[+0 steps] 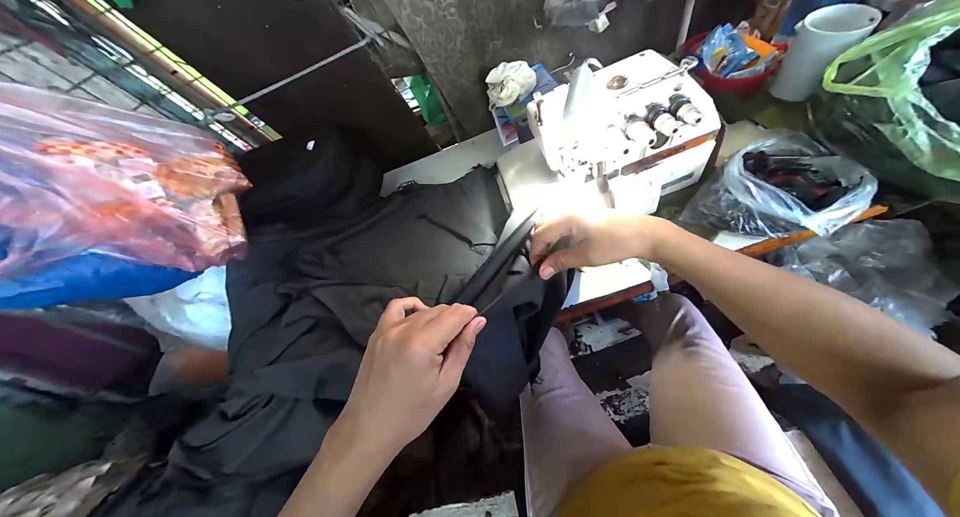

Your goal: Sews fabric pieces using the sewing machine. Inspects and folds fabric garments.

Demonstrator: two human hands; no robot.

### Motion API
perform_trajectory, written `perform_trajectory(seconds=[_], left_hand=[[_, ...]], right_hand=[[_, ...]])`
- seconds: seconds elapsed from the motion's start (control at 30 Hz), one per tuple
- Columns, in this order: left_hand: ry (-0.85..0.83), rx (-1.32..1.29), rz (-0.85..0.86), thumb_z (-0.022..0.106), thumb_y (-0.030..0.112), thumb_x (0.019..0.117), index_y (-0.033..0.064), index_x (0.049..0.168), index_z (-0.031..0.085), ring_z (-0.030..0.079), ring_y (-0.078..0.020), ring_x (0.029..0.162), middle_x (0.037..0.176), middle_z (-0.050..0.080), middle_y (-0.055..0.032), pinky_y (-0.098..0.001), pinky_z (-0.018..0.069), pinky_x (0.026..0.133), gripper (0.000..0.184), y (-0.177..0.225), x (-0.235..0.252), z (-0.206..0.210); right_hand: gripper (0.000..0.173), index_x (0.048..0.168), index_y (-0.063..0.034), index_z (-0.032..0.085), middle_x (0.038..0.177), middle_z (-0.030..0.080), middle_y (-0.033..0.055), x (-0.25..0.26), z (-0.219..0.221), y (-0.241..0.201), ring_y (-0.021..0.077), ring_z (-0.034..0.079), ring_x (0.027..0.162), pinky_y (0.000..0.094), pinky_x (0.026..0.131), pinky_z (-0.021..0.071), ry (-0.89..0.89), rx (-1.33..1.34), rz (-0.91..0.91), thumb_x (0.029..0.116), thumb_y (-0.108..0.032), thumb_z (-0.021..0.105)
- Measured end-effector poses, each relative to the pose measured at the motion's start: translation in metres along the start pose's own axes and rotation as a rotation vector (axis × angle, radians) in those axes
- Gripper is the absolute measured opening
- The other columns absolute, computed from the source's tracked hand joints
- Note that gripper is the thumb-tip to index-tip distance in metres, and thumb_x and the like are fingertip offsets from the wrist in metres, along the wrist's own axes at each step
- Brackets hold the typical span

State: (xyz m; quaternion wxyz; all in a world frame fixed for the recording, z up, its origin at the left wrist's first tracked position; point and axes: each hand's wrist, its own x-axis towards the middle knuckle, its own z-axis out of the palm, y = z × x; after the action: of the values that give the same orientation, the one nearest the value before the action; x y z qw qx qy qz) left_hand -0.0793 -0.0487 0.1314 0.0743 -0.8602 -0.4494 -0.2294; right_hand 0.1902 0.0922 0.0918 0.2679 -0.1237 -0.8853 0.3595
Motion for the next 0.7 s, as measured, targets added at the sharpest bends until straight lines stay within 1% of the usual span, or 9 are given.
perform_trajectory(seconds=[0.13,0.23,0.3,0.37,0.4,0.43,0.5,0.6,0.7], left_hand=[[0.026,-0.196,0.071,0.052,0.03,0.1062,0.0123,0.091,0.073,0.059,-0.0009,0.072,0.076,0.069,0.0035,-0.0275,0.0411,0.087,0.031,0.006,0.006,-0.006],[0.224,-0.179,0.039,0.057,0.032,0.1009,0.0113,0.088,0.073,0.057,-0.007,0.068,0.071,0.068,-0.0019,-0.0329,0.0376,0.085,0.029,0.023,0.016,0.002],[0.274,-0.106,-0.082,0.063,0.061,0.0918,0.0146,0.102,0.072,0.062,-0.0132,0.077,0.083,0.072,-0.0017,-0.0415,0.0397,0.089,0.048,0.042,0.021,0.023],[0.195,-0.005,-0.224,0.067,0.083,0.0686,0.0194,0.125,0.071,0.063,-0.0317,0.101,0.101,0.075,-0.003,-0.0624,0.0385,0.096,0.085,0.057,0.023,0.07],[0.168,0.063,-0.263,0.07,0.081,0.0608,0.0226,0.133,0.068,0.061,-0.0421,0.112,0.106,0.075,-0.0046,-0.0735,0.0345,0.098,0.093,0.056,0.023,0.101],[0.174,0.122,-0.268,0.075,0.072,0.0605,0.0222,0.137,0.065,0.057,-0.0505,0.118,0.11,0.073,-0.0085,-0.0806,0.0301,0.097,0.091,0.047,0.022,0.131],[0.285,0.186,-0.191,0.072,0.039,0.0727,0.0172,0.133,0.064,0.055,-0.0562,0.117,0.112,0.07,-0.0153,-0.0837,0.0293,0.095,0.065,0.018,0.021,0.17],[0.337,0.147,-0.04,0.063,0.013,0.0863,0.0142,0.127,0.067,0.062,-0.046,0.108,0.105,0.069,-0.0158,-0.0664,0.0457,0.095,0.041,-0.007,0.027,0.171],[0.32,0.144,0.036,0.058,0.005,0.0886,0.0103,0.12,0.07,0.063,-0.0431,0.106,0.102,0.069,-0.0169,-0.055,0.0515,0.09,0.034,-0.013,0.039,0.151]], right_hand=[[0.01,0.089,-0.0091,0.079,0.085,0.067,0.0003,0.005,0.021,-0.016,0.0146,0.058,0.096,0.0357,0.091,0.0403,0.132,-0.106,-0.104,0.0897,-0.019,0.074],[0.011,0.089,-0.0097,0.078,0.088,0.068,-0.0014,0.0,0.03,-0.039,0.0144,0.057,0.099,0.0378,0.094,0.0387,0.267,-0.125,-0.193,0.0918,-0.018,0.072],[0.01,0.087,-0.0104,0.079,0.09,0.068,-0.0026,-0.019,0.026,-0.05,0.0113,0.059,0.103,0.0357,0.099,0.0406,0.419,-0.087,-0.177,0.0911,-0.018,0.073],[0.012,0.085,-0.0134,0.077,0.097,0.066,-0.0039,-0.05,0.022,-0.053,0.0092,0.056,0.108,0.0337,0.1,0.0422,0.55,-0.01,-0.112,0.0914,-0.023,0.074],[0.015,0.085,-0.0166,0.076,0.1,0.064,-0.006,-0.069,0.023,-0.054,0.0077,0.055,0.11,0.031,0.099,0.0445,0.603,-0.007,-0.061,0.0916,-0.03,0.074],[0.018,0.085,-0.0192,0.076,0.101,0.064,-0.008,-0.088,0.027,-0.054,0.0065,0.054,0.111,0.0295,0.099,0.0433,0.642,-0.018,0.0,0.0915,-0.036,0.075],[0.019,0.09,-0.0239,0.077,0.099,0.063,-0.0098,-0.123,0.05,-0.047,0.0044,0.053,0.11,0.0306,0.1,0.0391,0.696,-0.051,0.112,0.0918,-0.043,0.075],[0.015,0.092,-0.0303,0.078,0.094,0.058,-0.0124,-0.156,0.09,-0.03,0.0006,0.051,0.104,0.0273,0.099,0.0359,0.801,0.02,0.238,0.09,-0.045,0.076],[0.01,0.09,-0.032,0.08,0.093,0.058,-0.0135,-0.157,0.102,-0.015,-0.0013,0.049,0.104,0.0239,0.098,0.0346,0.878,0.076,0.31,0.0876,-0.042,0.078]])
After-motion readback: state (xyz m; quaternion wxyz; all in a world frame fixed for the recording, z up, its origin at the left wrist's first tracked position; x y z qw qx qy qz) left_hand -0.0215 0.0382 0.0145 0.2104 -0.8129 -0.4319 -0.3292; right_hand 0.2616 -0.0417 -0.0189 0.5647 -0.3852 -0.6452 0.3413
